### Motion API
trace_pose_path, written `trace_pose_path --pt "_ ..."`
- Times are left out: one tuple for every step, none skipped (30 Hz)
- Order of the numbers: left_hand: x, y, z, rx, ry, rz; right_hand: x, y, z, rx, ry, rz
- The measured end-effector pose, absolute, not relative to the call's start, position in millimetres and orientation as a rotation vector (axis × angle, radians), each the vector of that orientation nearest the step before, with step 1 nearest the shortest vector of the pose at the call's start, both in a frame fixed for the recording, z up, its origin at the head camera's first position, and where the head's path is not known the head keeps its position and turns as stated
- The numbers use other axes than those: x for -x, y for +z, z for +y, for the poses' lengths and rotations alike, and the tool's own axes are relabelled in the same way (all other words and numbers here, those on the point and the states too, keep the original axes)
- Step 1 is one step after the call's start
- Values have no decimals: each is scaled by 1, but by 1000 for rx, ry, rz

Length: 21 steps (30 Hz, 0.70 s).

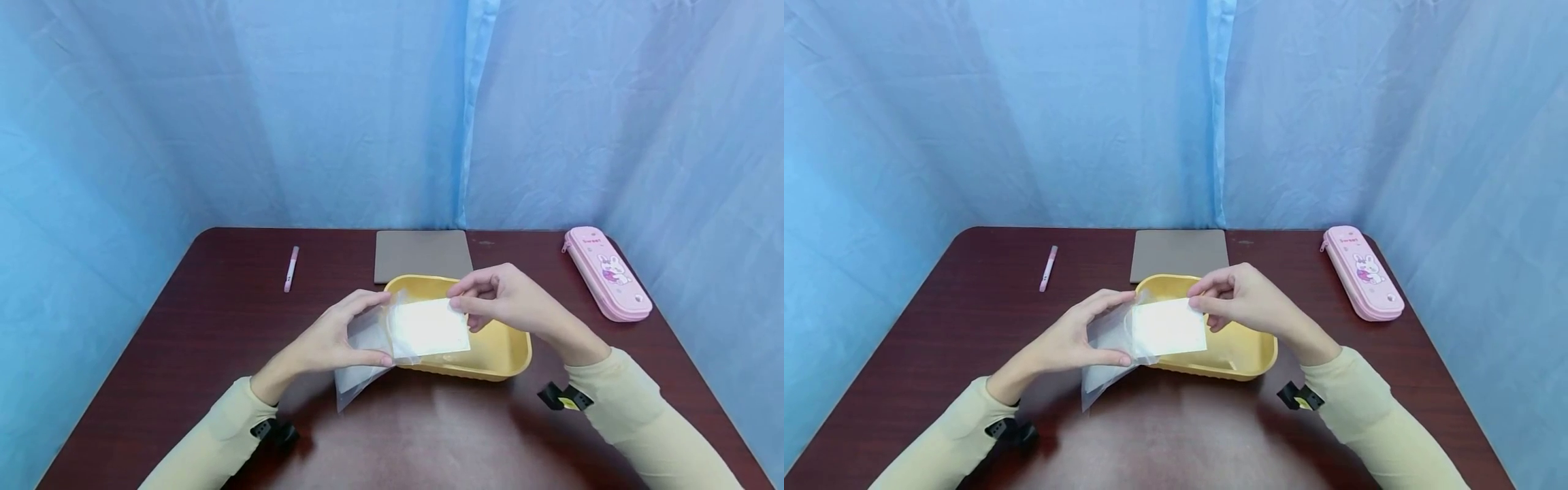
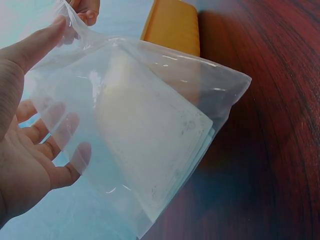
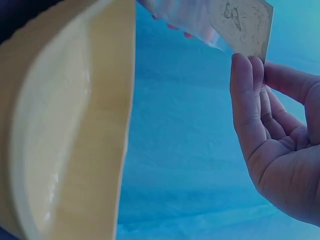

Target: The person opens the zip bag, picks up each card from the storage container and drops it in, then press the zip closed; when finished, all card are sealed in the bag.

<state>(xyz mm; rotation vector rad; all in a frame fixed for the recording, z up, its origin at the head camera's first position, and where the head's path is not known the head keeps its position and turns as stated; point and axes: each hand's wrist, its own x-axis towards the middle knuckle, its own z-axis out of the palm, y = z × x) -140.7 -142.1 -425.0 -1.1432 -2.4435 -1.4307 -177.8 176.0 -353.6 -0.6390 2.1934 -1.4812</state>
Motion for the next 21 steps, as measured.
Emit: trace_pose_path --pt "141 -425 -142 1150 -1428 -2441 178 -356 174 642 -1481 2188" --pt "141 -425 -141 1156 -1426 -2438 178 -358 172 647 -1488 2181" --pt "141 -425 -141 1161 -1427 -2437 179 -360 170 651 -1498 2175" --pt "141 -425 -140 1165 -1428 -2437 179 -362 168 653 -1511 2166" --pt "141 -425 -140 1168 -1429 -2436 179 -364 166 652 -1528 2156" --pt "141 -425 -139 1170 -1430 -2437 179 -366 165 647 -1544 2144" --pt "141 -425 -139 1169 -1432 -2438 179 -368 163 633 -1560 2127" --pt "141 -425 -139 1166 -1434 -2442 179 -370 160 618 -1579 2107" --pt "140 -425 -138 1162 -1435 -2446 178 -372 158 603 -1592 2090" --pt "140 -425 -138 1164 -1430 -2445 178 -373 156 586 -1605 2070" --pt "140 -425 -137 1166 -1428 -2447 177 -373 153 566 -1618 2054" --pt "139 -425 -137 1170 -1428 -2447 177 -374 151 548 -1632 2037" --pt "139 -424 -137 1175 -1423 -2446 176 -374 149 530 -1647 2022" --pt "139 -424 -136 1178 -1416 -2447 176 -374 147 519 -1660 2011" --pt "139 -423 -136 1184 -1410 -2445 176 -375 145 504 -1671 2003" --pt "139 -422 -135 1187 -1402 -2444 176 -375 144 491 -1682 1993" --pt "139 -422 -135 1187 -1400 -2444 175 -376 142 478 -1689 1985" --pt "139 -421 -135 1187 -1395 -2443 175 -376 141 470 -1697 1975" --pt "139 -420 -135 1185 -1389 -2441 175 -377 140 463 -1699 1970" --pt "139 -420 -135 1183 -1391 -2442 175 -378 138 457 -1700 1964" --pt "139 -420 -135 1183 -1394 -2440 174 -379 137 451 -1697 1961"
